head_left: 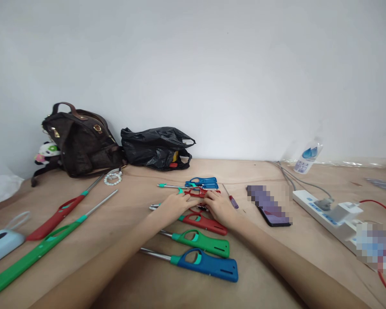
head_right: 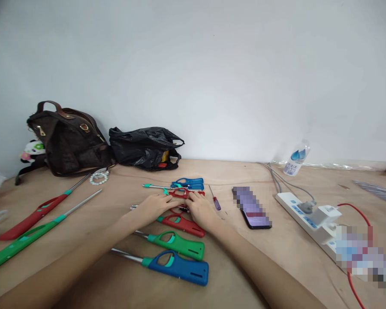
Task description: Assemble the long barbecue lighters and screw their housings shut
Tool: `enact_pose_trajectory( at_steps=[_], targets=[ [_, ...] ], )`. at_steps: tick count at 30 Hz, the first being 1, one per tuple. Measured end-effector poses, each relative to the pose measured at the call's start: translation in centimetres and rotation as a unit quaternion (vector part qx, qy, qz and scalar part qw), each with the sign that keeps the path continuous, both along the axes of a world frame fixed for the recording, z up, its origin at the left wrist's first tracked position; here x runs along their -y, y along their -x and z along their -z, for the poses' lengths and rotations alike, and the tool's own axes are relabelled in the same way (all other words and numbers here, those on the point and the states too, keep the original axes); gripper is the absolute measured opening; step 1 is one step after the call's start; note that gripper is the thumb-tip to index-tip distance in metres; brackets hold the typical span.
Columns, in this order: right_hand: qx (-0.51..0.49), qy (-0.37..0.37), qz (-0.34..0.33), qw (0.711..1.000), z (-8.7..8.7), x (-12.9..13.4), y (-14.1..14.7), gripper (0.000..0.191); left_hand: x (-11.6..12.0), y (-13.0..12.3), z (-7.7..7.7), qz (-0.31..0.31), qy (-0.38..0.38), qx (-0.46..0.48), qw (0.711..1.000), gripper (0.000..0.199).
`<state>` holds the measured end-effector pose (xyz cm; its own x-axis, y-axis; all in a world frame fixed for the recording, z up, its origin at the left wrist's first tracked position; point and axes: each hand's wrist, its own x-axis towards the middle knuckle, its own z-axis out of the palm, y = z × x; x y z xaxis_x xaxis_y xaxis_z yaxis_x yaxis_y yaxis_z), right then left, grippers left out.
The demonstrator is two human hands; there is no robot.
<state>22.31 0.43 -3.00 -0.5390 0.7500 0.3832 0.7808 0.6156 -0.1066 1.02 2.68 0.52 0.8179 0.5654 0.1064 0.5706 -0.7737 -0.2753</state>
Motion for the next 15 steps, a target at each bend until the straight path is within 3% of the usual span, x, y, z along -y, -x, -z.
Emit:
enact_pose_trajectory(
  at_steps=[9,15],
  targets=[
    [-0.016,0.051,-0.018,0.998,-1.8,0.9,-0.6,0.011,0.1,-0.3,0.0,-0.029,0.002,-0.009,1.000,0.038],
    [0.013,0.047,-0.009,0.999,-1.9,0.9,-0.5,0.007,-0.2,0.0,-0.1,-0.036,0.002,-0.028,0.999,0.047]
  ],
)
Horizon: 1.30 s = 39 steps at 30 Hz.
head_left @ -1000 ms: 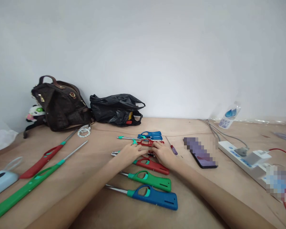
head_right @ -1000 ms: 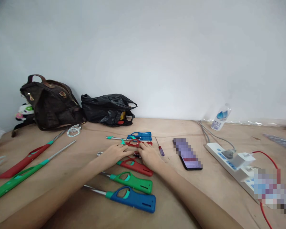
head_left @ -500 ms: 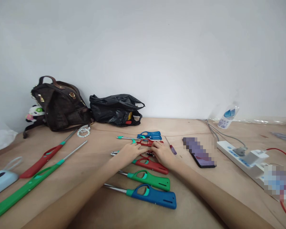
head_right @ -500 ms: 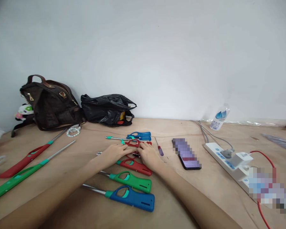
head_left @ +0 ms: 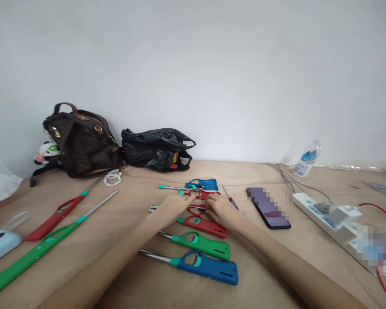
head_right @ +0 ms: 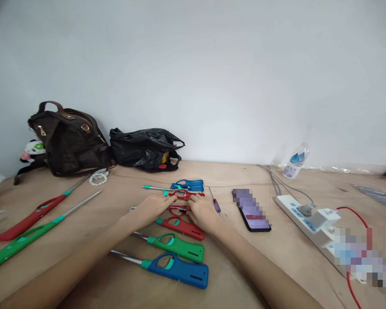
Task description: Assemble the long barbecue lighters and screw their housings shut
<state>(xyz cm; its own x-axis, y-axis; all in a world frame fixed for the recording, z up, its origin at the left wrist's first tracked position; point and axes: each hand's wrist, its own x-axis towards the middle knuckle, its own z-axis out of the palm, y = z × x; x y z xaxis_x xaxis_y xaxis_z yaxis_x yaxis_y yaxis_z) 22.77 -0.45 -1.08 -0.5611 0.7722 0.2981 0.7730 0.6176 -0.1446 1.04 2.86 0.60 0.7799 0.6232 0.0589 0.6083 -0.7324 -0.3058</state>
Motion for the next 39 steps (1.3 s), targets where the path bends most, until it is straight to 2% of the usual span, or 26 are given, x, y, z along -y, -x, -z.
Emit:
enact_pose_trajectory(
  at_steps=[7,16,24,30,36,39],
  targets=[
    [-0.008,-0.035,0.057,0.998,0.6,0.0,0.5,0.007,-0.1,0.2,0.1,0.009,0.009,0.038,0.999,0.034],
    [-0.010,-0.067,0.066,0.996,2.0,-0.4,0.6,0.012,0.3,0.0,-0.4,0.005,0.015,0.020,1.000,0.029],
    [0.030,-0.051,0.050,0.997,1.6,-0.4,0.3,0.017,0.1,0.3,-0.2,0.014,0.028,0.035,0.999,0.029],
    [0.035,-0.057,0.062,0.996,1.0,0.0,0.4,0.018,-0.2,0.3,0.0,0.008,0.041,0.039,0.998,0.037],
    [0.056,-0.061,0.061,0.995,1.2,0.0,0.5,0.017,-0.1,0.3,0.0,0.021,0.045,0.058,0.997,0.024],
    [0.053,-0.068,0.057,0.995,1.4,0.0,0.5,0.017,0.1,0.3,-0.2,0.030,0.054,0.070,0.996,0.025]
  ],
)
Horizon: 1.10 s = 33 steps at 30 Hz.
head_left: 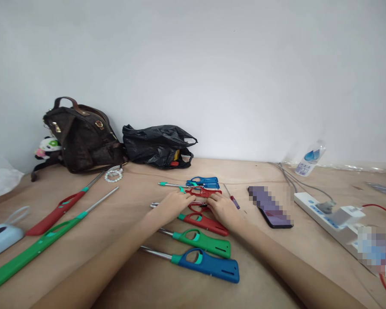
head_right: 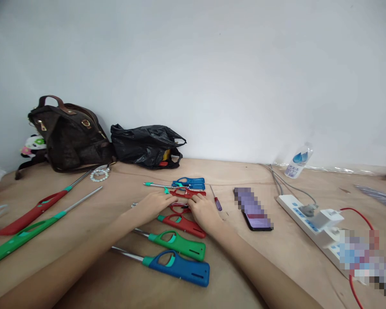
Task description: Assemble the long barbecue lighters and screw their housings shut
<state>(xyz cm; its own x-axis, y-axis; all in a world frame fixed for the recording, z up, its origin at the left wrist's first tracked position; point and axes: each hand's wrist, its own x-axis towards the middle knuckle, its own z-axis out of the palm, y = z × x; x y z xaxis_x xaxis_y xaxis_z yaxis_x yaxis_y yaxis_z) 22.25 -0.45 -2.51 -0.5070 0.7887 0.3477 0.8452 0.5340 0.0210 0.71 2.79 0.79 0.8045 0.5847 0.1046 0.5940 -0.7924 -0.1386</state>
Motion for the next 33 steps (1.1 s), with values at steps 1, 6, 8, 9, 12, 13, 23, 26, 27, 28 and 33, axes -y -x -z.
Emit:
enact_pose_trajectory(
  at_steps=[1,6,8,9,12,13,23,26,27,28,33],
  targets=[
    [-0.003,-0.002,-0.001,1.000,0.09,-0.01,-0.02,0.017,0.04,0.02,-0.05,0.001,0.003,0.001,1.000,0.026],
    [-0.022,-0.017,-0.010,1.000,0.44,-0.07,-0.13,0.015,-0.05,0.22,0.14,0.017,0.001,0.028,0.999,0.027],
    [-0.034,-0.028,-0.015,0.999,0.47,-0.07,-0.20,0.015,-0.13,0.28,0.31,0.020,-0.001,0.037,0.999,0.026],
    [-0.041,-0.032,-0.019,0.998,0.45,-0.06,-0.23,0.015,-0.16,0.30,0.37,0.019,-0.001,0.037,0.999,0.025],
    [-0.068,-0.031,-0.035,0.997,0.26,-0.01,-0.31,0.015,-0.15,0.31,0.46,0.017,-0.001,0.036,0.999,0.026],
    [-0.079,-0.027,-0.041,0.996,0.19,0.01,-0.32,0.015,-0.14,0.31,0.46,0.017,-0.001,0.037,0.999,0.026],
    [-0.137,0.041,-0.055,0.988,-0.02,0.14,-0.29,0.017,-0.20,0.32,0.61,0.020,0.003,0.043,0.999,0.026],
    [-0.136,0.057,-0.055,0.987,-0.03,0.07,-0.33,0.019,-0.14,0.30,0.50,0.019,0.001,0.041,0.999,0.027],
    [-0.135,0.058,-0.056,0.988,-0.01,0.04,-0.33,0.019,-0.13,0.28,0.47,0.017,0.001,0.038,0.999,0.027],
    [-0.133,0.057,-0.057,0.988,0.03,0.02,-0.34,0.020,-0.12,0.25,0.44,0.014,0.001,0.034,0.999,0.027],
    [-0.109,0.032,-0.058,0.992,0.16,0.14,-0.24,0.022,-0.21,0.20,0.59,0.002,0.002,0.026,1.000,0.027]
  ],
)
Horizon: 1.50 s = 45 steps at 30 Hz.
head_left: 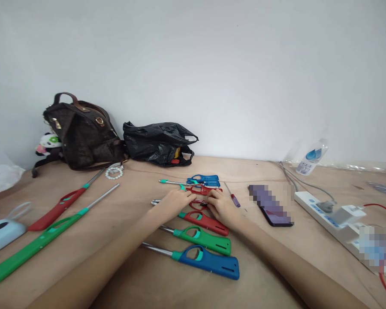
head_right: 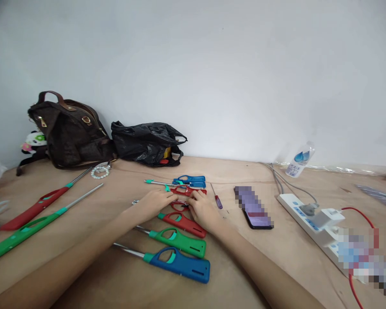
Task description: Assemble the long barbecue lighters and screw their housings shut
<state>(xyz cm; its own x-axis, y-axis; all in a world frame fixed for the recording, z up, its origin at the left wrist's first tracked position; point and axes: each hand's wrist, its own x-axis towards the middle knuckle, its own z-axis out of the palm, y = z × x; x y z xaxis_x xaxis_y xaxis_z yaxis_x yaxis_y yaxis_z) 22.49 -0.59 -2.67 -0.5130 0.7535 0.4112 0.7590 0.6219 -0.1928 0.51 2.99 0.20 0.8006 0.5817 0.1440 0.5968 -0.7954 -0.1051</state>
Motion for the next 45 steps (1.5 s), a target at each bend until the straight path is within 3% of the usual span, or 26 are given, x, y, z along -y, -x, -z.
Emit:
enact_pose_trajectory(
  at_steps=[9,17,27,37,45],
  targets=[
    [0.027,-0.025,0.023,0.999,-0.4,0.3,0.2,0.017,0.0,0.1,0.0,0.021,-0.006,0.018,1.000,0.026],
    [0.007,-0.017,0.026,0.999,-0.4,0.5,0.3,0.021,0.1,-0.1,-0.2,-0.003,-0.008,-0.005,1.000,0.028],
    [0.041,-0.047,0.034,0.997,0.2,0.3,0.4,0.020,-0.1,0.1,0.1,0.015,-0.002,0.020,1.000,0.026],
    [0.028,-0.038,0.020,0.999,1.2,-0.2,-0.2,0.025,0.2,-0.2,-0.4,0.003,-0.008,-0.014,1.000,0.027],
    [0.057,-0.041,0.034,0.997,0.5,0.1,0.1,0.027,0.2,-0.3,-0.4,-0.006,0.002,-0.027,1.000,0.029]
  ],
)
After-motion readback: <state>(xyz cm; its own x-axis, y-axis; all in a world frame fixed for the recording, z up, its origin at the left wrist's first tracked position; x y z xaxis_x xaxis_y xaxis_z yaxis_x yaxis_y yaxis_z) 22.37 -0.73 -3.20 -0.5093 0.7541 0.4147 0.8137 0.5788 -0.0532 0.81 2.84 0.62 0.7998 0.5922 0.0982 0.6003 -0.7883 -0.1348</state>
